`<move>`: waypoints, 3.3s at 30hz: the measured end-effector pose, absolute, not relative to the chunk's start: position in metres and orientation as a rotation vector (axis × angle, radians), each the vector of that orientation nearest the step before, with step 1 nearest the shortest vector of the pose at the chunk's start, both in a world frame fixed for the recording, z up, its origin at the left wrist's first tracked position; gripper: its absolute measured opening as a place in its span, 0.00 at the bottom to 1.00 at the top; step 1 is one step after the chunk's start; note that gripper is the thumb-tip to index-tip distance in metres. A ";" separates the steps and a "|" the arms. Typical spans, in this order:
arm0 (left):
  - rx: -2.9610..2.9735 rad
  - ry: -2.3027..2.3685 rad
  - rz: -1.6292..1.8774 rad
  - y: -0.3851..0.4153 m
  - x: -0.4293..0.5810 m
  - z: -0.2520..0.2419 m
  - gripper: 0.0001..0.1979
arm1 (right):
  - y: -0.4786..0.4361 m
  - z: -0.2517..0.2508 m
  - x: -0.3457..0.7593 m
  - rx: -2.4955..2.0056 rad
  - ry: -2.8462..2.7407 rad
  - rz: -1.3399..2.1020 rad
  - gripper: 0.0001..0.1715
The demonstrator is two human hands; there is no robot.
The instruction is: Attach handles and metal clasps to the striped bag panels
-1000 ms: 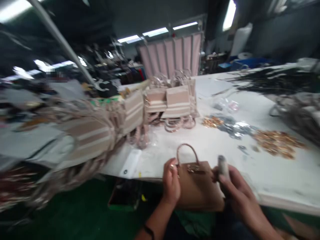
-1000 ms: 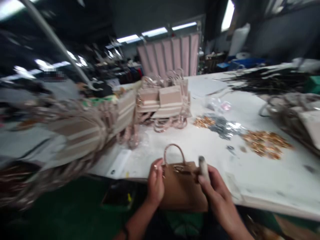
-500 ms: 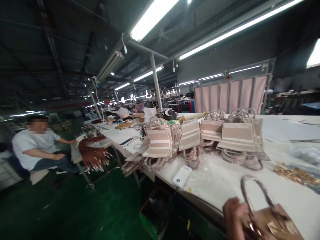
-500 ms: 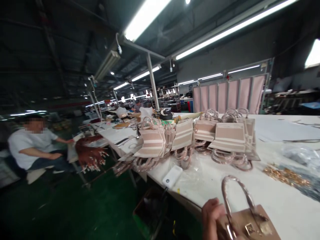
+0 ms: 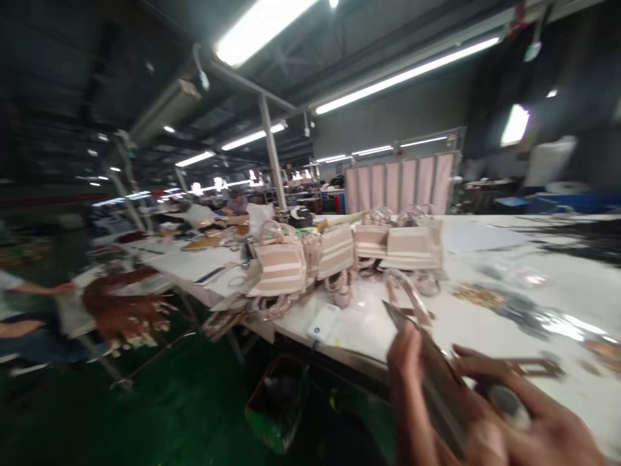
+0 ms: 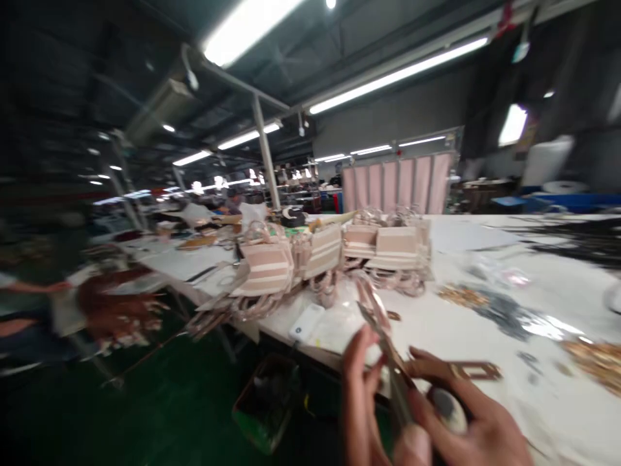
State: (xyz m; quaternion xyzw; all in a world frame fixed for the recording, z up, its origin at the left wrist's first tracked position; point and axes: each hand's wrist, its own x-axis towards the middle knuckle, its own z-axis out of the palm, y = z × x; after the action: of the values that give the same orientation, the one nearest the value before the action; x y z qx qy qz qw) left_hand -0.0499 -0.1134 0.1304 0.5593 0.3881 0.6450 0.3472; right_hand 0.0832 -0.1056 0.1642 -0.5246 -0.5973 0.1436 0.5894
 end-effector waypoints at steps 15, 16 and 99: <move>1.187 0.719 1.522 -0.048 -0.114 0.186 0.38 | -0.065 0.223 0.180 -0.853 -1.244 1.254 0.15; 1.161 0.680 1.440 -0.047 -0.116 0.188 0.38 | -0.063 0.228 0.183 -0.841 -1.226 1.271 0.15; 0.392 1.215 1.123 -0.006 0.026 -0.009 0.20 | -0.029 0.054 0.258 -2.022 -2.261 0.078 0.20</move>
State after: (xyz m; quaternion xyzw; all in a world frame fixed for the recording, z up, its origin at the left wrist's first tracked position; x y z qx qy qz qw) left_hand 0.0264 -0.0056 -0.0087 0.1731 0.5369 0.4961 0.6601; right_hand 0.2581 -0.0285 0.0536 -0.6654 -0.7441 0.0258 0.0534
